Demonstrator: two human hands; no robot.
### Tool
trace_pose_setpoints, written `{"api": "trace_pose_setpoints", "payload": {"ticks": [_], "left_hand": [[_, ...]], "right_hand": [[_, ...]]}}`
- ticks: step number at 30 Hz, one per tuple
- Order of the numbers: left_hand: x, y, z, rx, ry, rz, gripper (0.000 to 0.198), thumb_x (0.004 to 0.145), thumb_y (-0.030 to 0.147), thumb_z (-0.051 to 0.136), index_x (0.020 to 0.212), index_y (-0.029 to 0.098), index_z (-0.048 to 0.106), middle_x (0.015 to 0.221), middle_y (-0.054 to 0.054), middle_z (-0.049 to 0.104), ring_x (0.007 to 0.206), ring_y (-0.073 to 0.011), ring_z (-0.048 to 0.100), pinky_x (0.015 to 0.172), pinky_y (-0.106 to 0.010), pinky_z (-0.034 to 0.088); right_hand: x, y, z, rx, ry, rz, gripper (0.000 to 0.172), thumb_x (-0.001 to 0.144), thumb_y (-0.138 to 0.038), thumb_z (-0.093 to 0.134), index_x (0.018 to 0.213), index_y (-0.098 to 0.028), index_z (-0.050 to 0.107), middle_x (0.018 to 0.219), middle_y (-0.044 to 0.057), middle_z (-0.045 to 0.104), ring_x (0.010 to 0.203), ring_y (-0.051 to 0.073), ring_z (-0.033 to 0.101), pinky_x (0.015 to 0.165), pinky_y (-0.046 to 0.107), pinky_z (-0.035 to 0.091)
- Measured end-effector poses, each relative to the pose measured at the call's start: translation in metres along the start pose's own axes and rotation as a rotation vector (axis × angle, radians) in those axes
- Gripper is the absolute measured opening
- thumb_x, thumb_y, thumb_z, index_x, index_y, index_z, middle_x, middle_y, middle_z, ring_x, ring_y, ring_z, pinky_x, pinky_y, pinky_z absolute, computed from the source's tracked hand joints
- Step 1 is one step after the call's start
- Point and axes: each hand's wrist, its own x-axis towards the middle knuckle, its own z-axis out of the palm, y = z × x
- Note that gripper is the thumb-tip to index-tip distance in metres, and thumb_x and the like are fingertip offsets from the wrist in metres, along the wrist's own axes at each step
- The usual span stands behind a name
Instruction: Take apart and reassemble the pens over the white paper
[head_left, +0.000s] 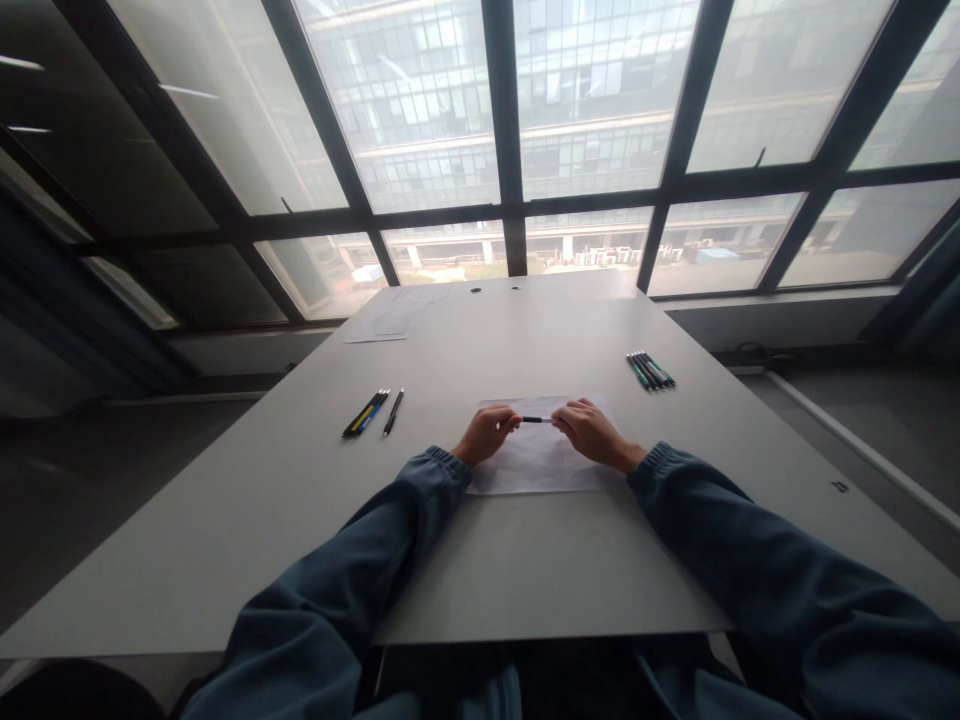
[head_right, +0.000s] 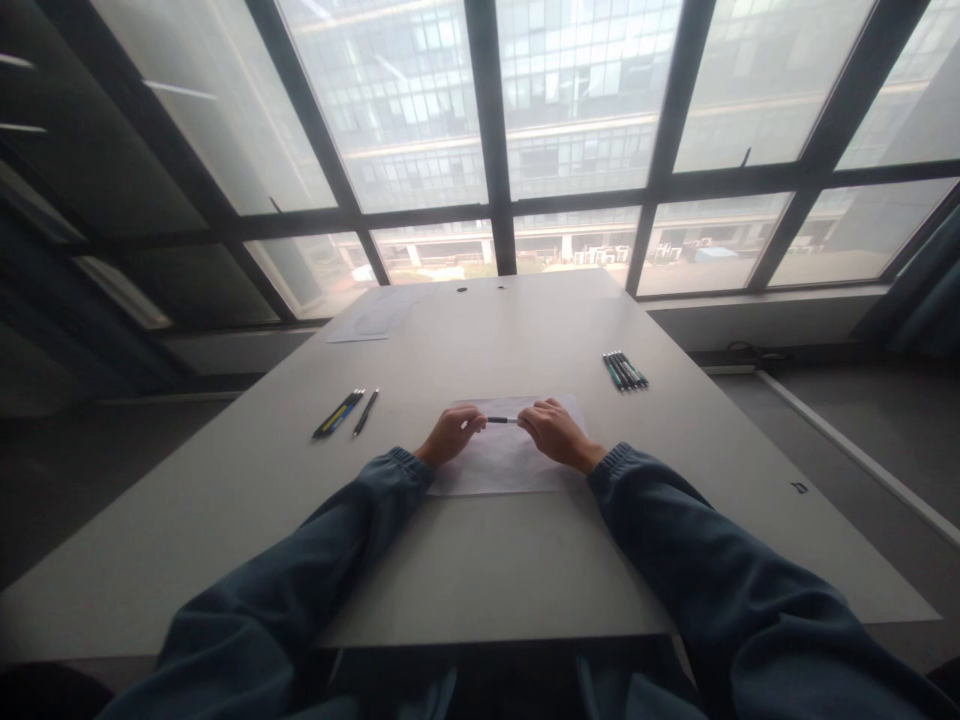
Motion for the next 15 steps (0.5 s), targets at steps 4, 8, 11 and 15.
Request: {"api": "trace_pose_setpoints", "payload": {"ticks": [4, 8, 11, 15], "left_hand": [[0.0016, 0.0035, -0.0012, -0.02, 0.036, 0.078, 0.043, 0.097, 0.043, 0.052, 0.067, 0.017, 0.067, 0.065, -0.003, 0.061, 0.064, -0.0137, 0.054, 0.067, -0.029, 0.045], [0.0021, 0.0064, -0.0026, -0.027, 0.08, 0.054, 0.039, 0.096, 0.043, 0.052, 0.073, 0.017, 0.07, 0.068, -0.005, 0.064, 0.065, -0.0141, 0.056, 0.066, -0.029, 0.046], [0.0011, 0.0055, -0.0031, -0.039, 0.161, 0.018, 0.033, 0.095, 0.043, 0.056, 0.083, 0.017, 0.073, 0.074, -0.006, 0.067, 0.068, -0.0147, 0.058, 0.064, -0.028, 0.047], [-0.0008, 0.0049, -0.005, -0.044, 0.24, 0.013, 0.029, 0.094, 0.041, 0.058, 0.085, 0.018, 0.074, 0.079, -0.006, 0.07, 0.074, -0.0161, 0.061, 0.068, -0.03, 0.049]], "right_hand": [[0.0004, 0.0, -0.0005, 0.014, -0.011, 0.014, 0.024, 0.1, -0.027, 0.047, 0.09, -0.018, 0.066, 0.082, 0.008, 0.069, 0.076, 0.019, 0.061, 0.083, 0.033, 0.04], [0.0007, -0.0001, -0.0014, 0.059, 0.079, 0.106, 0.024, 0.098, -0.037, 0.052, 0.09, -0.02, 0.067, 0.078, 0.006, 0.07, 0.073, 0.019, 0.062, 0.082, 0.034, 0.042], [0.0018, 0.0029, 0.0, 0.196, 0.212, 0.284, 0.028, 0.089, -0.049, 0.064, 0.094, -0.021, 0.068, 0.074, 0.004, 0.069, 0.067, 0.019, 0.062, 0.076, 0.034, 0.045], [0.0047, 0.0074, 0.0011, 0.688, 0.315, 0.464, 0.035, 0.085, -0.053, 0.066, 0.095, -0.019, 0.069, 0.07, 0.003, 0.066, 0.064, 0.018, 0.059, 0.065, 0.032, 0.047]]}}
